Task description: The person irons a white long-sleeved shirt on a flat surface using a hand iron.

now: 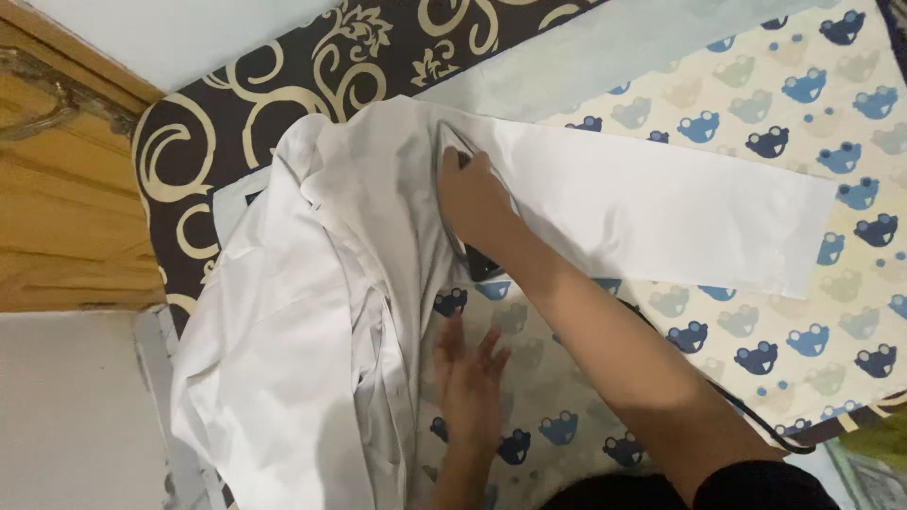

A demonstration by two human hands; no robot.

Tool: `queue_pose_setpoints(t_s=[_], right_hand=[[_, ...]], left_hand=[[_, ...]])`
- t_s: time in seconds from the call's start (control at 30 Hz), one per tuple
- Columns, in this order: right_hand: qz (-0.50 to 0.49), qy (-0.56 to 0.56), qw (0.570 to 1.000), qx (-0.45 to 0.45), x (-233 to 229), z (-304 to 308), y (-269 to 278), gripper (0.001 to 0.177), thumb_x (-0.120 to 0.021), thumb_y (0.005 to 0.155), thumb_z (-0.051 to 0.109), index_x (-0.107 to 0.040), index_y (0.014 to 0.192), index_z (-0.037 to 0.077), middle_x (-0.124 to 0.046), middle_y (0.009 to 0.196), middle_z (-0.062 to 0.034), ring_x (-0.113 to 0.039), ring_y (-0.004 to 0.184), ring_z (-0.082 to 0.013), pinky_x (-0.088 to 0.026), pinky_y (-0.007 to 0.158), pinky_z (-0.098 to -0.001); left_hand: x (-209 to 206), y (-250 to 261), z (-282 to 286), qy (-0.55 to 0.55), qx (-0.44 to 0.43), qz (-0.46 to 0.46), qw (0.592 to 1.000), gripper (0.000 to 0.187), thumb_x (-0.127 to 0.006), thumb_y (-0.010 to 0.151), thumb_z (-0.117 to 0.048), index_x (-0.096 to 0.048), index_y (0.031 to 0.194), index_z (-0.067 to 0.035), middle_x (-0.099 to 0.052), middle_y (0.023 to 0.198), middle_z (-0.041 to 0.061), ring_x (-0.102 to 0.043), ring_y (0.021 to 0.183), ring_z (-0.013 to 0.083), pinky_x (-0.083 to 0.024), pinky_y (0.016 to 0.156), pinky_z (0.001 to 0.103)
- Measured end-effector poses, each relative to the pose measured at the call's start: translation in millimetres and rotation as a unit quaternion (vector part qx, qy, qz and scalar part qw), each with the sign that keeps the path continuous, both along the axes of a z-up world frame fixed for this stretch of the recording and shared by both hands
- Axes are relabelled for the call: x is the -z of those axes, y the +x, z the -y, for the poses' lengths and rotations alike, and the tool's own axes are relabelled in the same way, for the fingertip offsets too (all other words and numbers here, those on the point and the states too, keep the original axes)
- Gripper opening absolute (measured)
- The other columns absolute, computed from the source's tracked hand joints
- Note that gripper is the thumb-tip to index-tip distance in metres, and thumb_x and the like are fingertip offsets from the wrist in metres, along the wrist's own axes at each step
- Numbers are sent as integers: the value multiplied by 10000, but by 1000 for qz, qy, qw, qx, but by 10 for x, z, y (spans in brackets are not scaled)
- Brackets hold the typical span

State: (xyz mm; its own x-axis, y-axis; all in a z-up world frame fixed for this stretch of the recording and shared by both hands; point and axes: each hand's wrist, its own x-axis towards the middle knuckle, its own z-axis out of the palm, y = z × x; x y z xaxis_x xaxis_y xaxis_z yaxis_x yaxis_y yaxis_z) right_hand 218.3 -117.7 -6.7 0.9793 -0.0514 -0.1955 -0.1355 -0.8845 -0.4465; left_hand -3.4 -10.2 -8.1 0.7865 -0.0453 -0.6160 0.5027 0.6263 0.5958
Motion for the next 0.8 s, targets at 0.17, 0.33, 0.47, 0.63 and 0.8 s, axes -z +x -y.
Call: queue_pose_setpoints(t_s=[0.17, 0.33, 0.47, 0.63, 0.8], right_hand=[[24, -19, 999, -32, -92, 26, -525, 665, -629, 896, 36, -340, 1490, -42, -474, 1224, -410, -665, 951, -504, -586, 745, -479], [11, 20, 999, -37, -258, 51, -1003, 615, -578, 973, 34, -325, 1530, -36, -484, 1232, -408, -689, 848, -477, -590, 708, -467], [13, 8, 997, -76, -384, 54, -1073, 715, -603, 878, 30, -295, 1517, -63, -490, 1188, -405, -684, 816, -467, -593, 680, -445], [34, -16, 997, -69, -251, 34, -681, 651, -578, 927, 18, -326, 1523, -45, -512, 1193, -372, -694, 831, -450, -593, 692, -449], [39, -68, 997, -19, 26, 37, 104, 412, -566, 1000, 116, -486, 1400, 59, -564, 1188, -260, -696, 934, -420, -592, 749, -477]], left_hand=[[344, 144, 227, 20, -155, 87, 984, 592, -470, 942, -42, -379, 1522, -115, -470, 1516, 11, -593, 995, 224, -510, 871, 400], [292, 257, 254, 91, -213, 89, 969, 571, -445, 946, -2, -405, 1510, -89, -555, 1339, -1, -492, 729, 126, -501, 711, 328], [419, 230, 239, 158, -175, 125, 964, 611, -445, 986, 0, -395, 1587, -95, -484, 818, 72, -433, 661, 109, -443, 633, 288], [348, 245, 216, 160, -183, 166, 956, 635, -440, 972, 34, -347, 1590, -81, -554, 947, 38, -449, 699, 93, -481, 701, 283], [435, 252, 199, 126, -206, 151, 959, 648, -431, 945, 50, -360, 1577, -72, -552, 1035, 33, -422, 671, 89, -517, 732, 320]])
